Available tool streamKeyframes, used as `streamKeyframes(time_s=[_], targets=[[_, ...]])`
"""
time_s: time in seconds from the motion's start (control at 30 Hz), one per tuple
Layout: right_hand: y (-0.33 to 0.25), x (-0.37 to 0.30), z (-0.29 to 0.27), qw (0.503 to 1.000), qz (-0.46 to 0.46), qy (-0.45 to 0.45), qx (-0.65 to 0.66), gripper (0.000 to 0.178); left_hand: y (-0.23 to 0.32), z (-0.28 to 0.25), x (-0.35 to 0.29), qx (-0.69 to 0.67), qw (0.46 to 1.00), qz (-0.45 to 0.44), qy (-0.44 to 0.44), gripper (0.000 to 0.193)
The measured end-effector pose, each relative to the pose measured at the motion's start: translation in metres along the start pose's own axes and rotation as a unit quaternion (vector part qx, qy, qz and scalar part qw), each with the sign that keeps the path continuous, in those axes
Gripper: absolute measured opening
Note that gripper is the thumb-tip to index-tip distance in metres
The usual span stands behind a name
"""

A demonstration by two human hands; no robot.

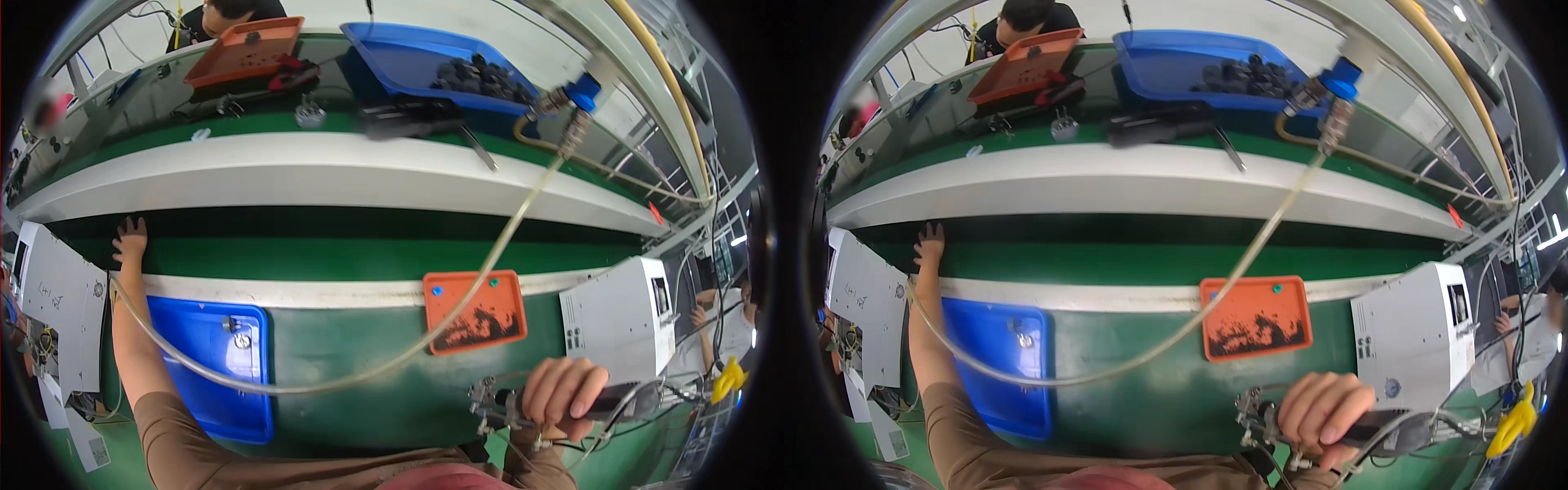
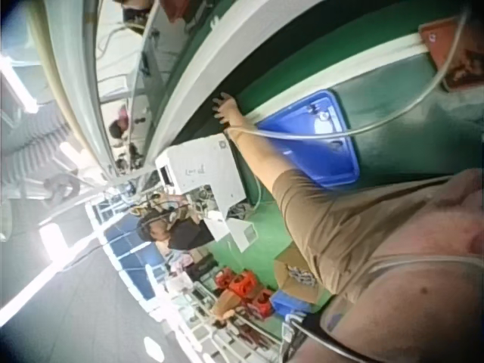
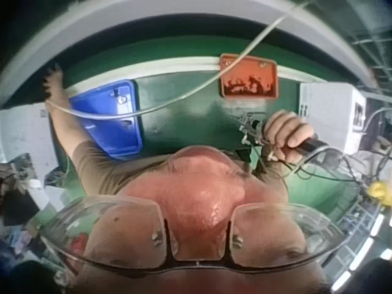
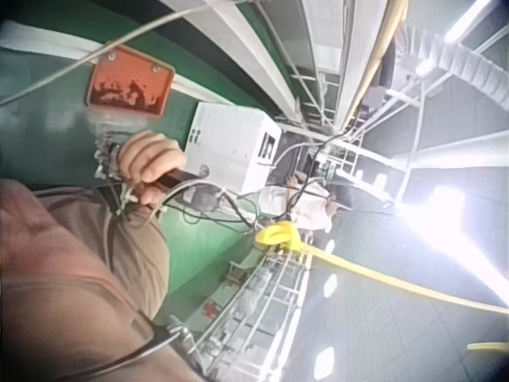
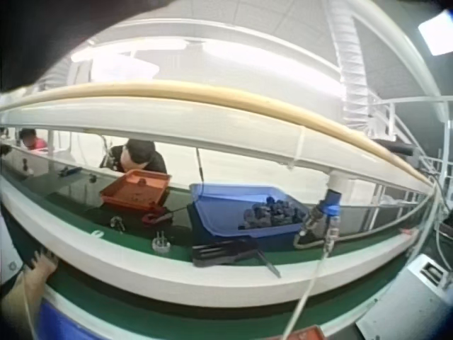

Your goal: The recorder uses a pneumatic or manual press tool to insert small black pins or components into larger metallic industrial parts at a workbench.

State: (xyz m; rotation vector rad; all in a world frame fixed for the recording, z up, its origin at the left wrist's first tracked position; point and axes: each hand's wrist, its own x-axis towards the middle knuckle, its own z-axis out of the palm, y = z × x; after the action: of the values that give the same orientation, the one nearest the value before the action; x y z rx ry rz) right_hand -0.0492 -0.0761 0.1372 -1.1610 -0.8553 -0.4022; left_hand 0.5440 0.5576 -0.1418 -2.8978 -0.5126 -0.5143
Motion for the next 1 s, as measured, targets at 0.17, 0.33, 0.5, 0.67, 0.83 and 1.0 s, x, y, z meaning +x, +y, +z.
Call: streamKeyframes(time_s=[0.17,0.33,0.5,0.67,0.83,1.0], targets=[[-0.005,0.006,-0.013,0.999,0.006,0.025,-0.019,0.035,0.035,-0.043,-0.059,-0.086,0.918,0.385,0.028,0.047],[-0.008,0.001,-0.006,0.992,0.042,0.114,-0.039,0.039,0.126,-0.291,-0.283,-0.152,0.88,0.423,-0.154,0.061],[-0.021,-0.007,0.0,0.977,0.075,0.194,-0.037,0.044,0.131,-0.383,-0.456,-0.227,0.736,0.562,-0.301,0.062],[-0.025,-0.007,-0.018,0.993,0.067,0.067,-0.073,0.037,0.151,-0.372,-0.549,-0.264,0.68,0.624,-0.279,0.057],[-0.03,-0.007,-0.05,0.99,0.085,-0.049,-0.098,0.041,0.181,-0.363,-0.549,-0.306,0.651,0.661,-0.211,0.049],[-0.024,-0.003,-0.052,0.989,0.098,-0.07,-0.082,0.043,0.2,-0.352,-0.551,-0.5,0.649,0.525,-0.228,0.039]])
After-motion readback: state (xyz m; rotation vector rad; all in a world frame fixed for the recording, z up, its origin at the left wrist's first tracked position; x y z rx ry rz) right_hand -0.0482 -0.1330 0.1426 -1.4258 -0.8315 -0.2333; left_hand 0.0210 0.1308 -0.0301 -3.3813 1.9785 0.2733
